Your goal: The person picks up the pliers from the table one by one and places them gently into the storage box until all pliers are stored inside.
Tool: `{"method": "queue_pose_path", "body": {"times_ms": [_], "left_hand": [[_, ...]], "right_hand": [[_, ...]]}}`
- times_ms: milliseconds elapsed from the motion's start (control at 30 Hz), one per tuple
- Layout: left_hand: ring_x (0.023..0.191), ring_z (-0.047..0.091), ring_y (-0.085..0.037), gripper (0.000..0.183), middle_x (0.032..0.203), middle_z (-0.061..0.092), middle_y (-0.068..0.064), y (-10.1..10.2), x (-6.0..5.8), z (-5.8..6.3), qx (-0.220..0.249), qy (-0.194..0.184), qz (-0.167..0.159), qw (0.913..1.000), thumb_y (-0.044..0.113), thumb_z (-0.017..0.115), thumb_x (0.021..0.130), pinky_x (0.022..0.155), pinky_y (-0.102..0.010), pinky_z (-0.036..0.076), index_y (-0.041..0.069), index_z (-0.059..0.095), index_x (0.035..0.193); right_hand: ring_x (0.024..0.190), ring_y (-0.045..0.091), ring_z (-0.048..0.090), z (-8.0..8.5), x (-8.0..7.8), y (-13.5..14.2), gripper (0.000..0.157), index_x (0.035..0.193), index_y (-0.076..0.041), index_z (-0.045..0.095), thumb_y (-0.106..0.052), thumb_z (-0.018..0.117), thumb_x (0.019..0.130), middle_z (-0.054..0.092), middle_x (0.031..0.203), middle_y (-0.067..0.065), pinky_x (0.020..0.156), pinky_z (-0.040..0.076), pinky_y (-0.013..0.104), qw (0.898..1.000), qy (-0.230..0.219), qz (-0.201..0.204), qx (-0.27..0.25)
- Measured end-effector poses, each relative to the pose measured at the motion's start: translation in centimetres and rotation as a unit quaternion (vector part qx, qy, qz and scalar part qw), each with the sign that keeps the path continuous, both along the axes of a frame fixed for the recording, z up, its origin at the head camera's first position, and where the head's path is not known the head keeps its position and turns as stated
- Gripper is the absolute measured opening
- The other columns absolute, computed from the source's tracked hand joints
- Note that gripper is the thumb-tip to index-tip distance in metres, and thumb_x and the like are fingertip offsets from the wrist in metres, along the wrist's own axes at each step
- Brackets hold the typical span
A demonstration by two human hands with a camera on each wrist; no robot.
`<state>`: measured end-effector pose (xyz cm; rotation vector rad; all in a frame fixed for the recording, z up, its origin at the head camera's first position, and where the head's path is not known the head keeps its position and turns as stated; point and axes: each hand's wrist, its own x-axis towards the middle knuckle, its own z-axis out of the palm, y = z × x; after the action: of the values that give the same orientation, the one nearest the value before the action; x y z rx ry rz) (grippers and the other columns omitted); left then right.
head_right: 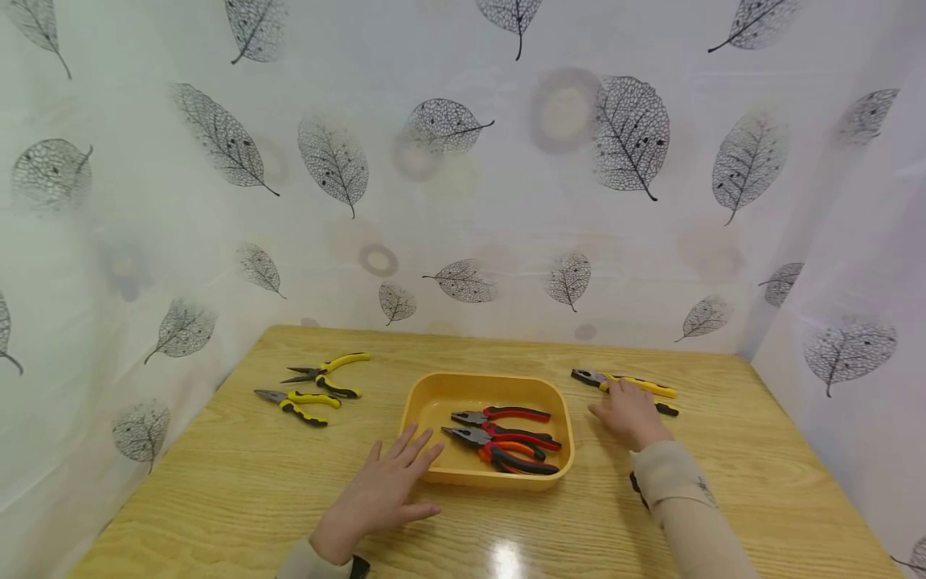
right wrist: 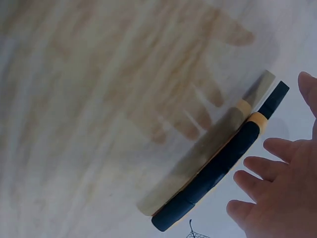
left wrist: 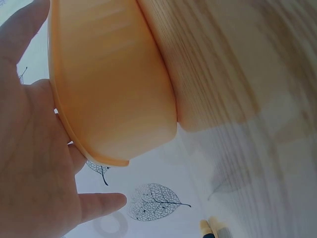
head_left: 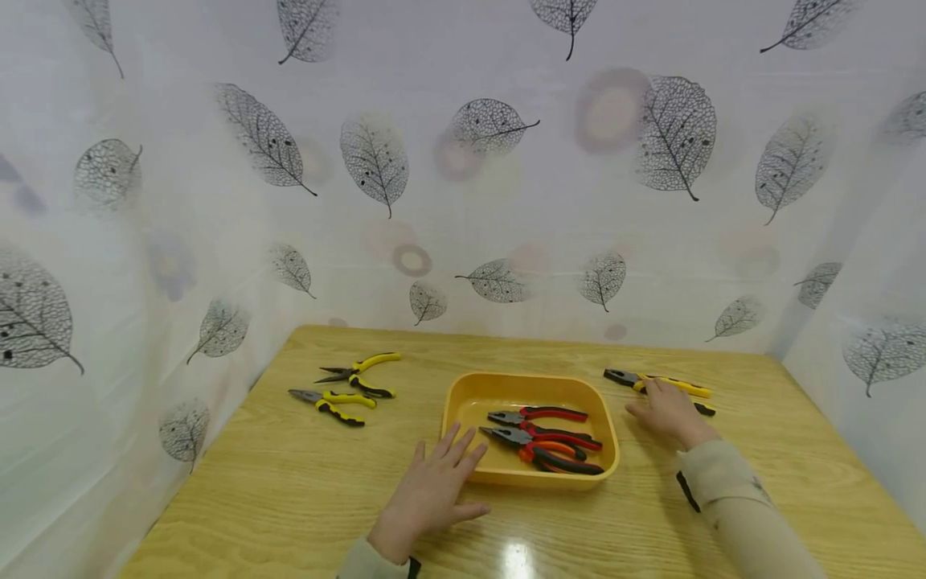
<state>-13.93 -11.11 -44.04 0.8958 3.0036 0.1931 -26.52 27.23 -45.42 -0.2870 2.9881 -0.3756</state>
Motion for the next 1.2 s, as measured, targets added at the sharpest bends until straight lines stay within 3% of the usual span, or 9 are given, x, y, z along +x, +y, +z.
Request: {"method": "queue_pose_path", "body": {"times_ms": [267, 633, 1200], "left_hand": [[0.133, 0.006, -0.025, 0.077, 0.145, 0.018, -0.006, 0.1, 0.0, -0.1, 0.005, 0.001, -0.001, 1.0, 0.063, 0.045, 0.079, 0.092, -0.062, 0.024, 0.018, 0.028, 0.14], [0.132, 0.01, -0.026, 0.077, 0.145, 0.02, -0.007, 0.2, 0.0, -0.3, 0.013, 0.006, -0.007, 0.9999, 0.062, 0.047, 0.078, 0.091, -0.062, 0.024, 0.018, 0.029, 0.139], [0.133, 0.007, -0.024, 0.077, 0.145, 0.019, -0.006, 0.1, 0.1, -0.2, 0.002, 0.002, 0.003, 1.0, 0.063, 0.046, 0.078, 0.092, -0.061, 0.023, 0.019, 0.029, 0.14]], "right_hand": [[0.117, 0.054, 0.02, -0.1, 0.5, 0.3, 0.075, 0.127, 0.02, 0.025, -0.042, 0.044, 0.09, 0.025, 0.128, 0.04, 0.094, 0.011, 0.063, 1.0, -0.022, -0.009, 0.001], [0.116, 0.054, 0.022, -0.7, 0.8, 0.5, 0.074, 0.127, 0.021, 0.024, -0.04, 0.044, 0.09, 0.022, 0.129, 0.041, 0.094, 0.018, 0.061, 1.0, -0.024, -0.003, 0.006], [0.116, 0.054, 0.023, -0.1, 2.4, -0.7, 0.072, 0.126, 0.022, 0.024, -0.035, 0.047, 0.089, 0.024, 0.128, 0.042, 0.095, 0.021, 0.058, 0.999, -0.035, 0.01, 0.012]]}}
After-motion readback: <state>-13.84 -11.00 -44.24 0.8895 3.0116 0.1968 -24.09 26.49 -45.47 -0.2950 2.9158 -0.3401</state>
